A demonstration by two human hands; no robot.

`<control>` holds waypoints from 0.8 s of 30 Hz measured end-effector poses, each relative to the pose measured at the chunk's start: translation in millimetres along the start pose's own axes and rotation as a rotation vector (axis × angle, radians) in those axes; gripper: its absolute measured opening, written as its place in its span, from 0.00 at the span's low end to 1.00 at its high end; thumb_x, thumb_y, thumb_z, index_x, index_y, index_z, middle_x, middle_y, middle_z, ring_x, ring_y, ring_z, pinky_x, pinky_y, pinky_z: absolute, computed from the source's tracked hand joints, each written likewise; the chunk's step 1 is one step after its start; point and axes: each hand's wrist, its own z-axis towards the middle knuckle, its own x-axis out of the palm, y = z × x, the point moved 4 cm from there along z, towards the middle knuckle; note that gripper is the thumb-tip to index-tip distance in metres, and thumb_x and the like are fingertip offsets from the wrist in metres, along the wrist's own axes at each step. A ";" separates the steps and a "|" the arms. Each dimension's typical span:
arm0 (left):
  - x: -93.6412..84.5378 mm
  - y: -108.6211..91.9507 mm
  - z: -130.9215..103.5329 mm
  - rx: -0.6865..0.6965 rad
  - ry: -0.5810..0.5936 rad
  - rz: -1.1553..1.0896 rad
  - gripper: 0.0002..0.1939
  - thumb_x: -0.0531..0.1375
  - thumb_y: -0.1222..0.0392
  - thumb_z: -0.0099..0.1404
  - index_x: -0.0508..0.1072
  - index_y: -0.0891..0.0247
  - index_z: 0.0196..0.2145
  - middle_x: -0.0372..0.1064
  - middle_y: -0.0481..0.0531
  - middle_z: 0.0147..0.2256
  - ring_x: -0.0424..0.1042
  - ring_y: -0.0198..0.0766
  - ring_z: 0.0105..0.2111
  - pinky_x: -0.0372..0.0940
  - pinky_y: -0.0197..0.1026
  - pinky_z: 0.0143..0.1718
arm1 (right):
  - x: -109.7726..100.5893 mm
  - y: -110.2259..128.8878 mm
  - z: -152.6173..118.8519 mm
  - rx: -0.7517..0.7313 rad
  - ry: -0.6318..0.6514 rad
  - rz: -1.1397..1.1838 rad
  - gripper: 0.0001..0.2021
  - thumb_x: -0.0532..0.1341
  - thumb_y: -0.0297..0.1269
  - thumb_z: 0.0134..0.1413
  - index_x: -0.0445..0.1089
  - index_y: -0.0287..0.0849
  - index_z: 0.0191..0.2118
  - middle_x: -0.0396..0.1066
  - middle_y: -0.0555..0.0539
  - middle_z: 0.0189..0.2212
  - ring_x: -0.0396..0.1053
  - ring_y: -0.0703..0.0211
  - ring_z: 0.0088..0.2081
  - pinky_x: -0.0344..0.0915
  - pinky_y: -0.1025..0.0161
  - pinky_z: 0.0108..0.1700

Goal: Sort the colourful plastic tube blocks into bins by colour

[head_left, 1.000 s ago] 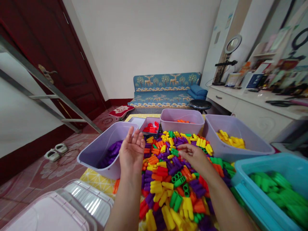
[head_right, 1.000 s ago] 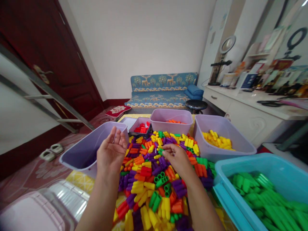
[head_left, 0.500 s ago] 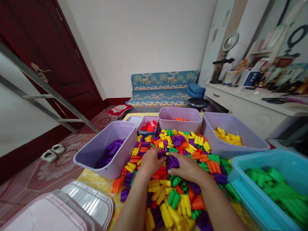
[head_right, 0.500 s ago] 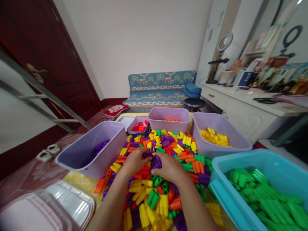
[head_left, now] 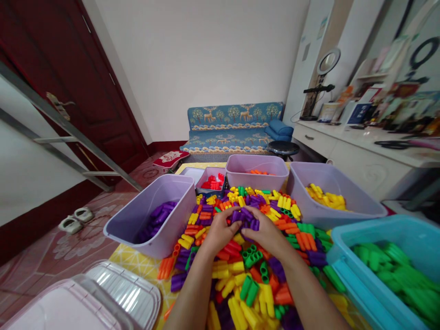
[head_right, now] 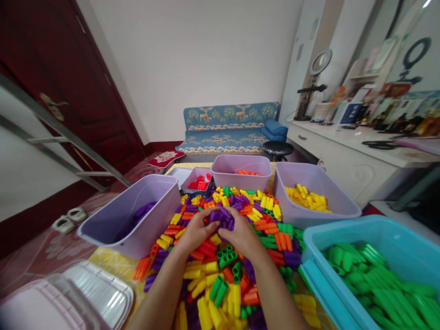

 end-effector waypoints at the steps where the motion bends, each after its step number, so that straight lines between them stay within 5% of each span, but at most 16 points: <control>1: 0.0 0.8 1.0 -0.005 -0.014 -0.086 0.23 0.60 0.65 0.55 0.71 0.65 0.50 0.73 0.56 0.45 0.71 0.44 0.44 0.63 0.43 0.48 | -1.6 2.7 0.3 0.003 -0.008 0.036 0.30 0.63 0.31 0.41 0.61 0.44 0.55 0.70 0.46 0.48 0.69 0.53 0.46 0.64 0.57 0.48; 8: 1.6 5.9 3.2 -0.167 -0.099 -0.581 0.23 0.68 0.61 0.48 0.71 0.66 0.43 0.73 0.52 0.35 0.71 0.36 0.31 0.66 0.37 0.35 | -9.3 10.0 1.3 0.040 -0.043 0.336 0.27 0.65 0.33 0.42 0.64 0.42 0.52 0.70 0.45 0.48 0.69 0.52 0.48 0.63 0.55 0.52; 16: 2.0 -4.2 0.2 -0.221 -0.167 -0.828 0.24 0.70 0.63 0.43 0.68 0.64 0.38 0.73 0.51 0.36 0.72 0.35 0.34 0.67 0.38 0.38 | -7.0 8.4 0.2 0.054 -0.061 0.524 0.25 0.65 0.33 0.43 0.65 0.44 0.51 0.73 0.46 0.46 0.70 0.52 0.48 0.64 0.54 0.52; 24: 5.8 -10.7 -2.0 -0.235 -0.073 -0.831 0.24 0.71 0.62 0.44 0.69 0.64 0.39 0.72 0.49 0.34 0.72 0.34 0.33 0.68 0.40 0.41 | -2.5 5.9 0.3 0.122 -0.097 0.548 0.22 0.66 0.45 0.44 0.69 0.40 0.45 0.75 0.44 0.41 0.73 0.52 0.41 0.69 0.57 0.43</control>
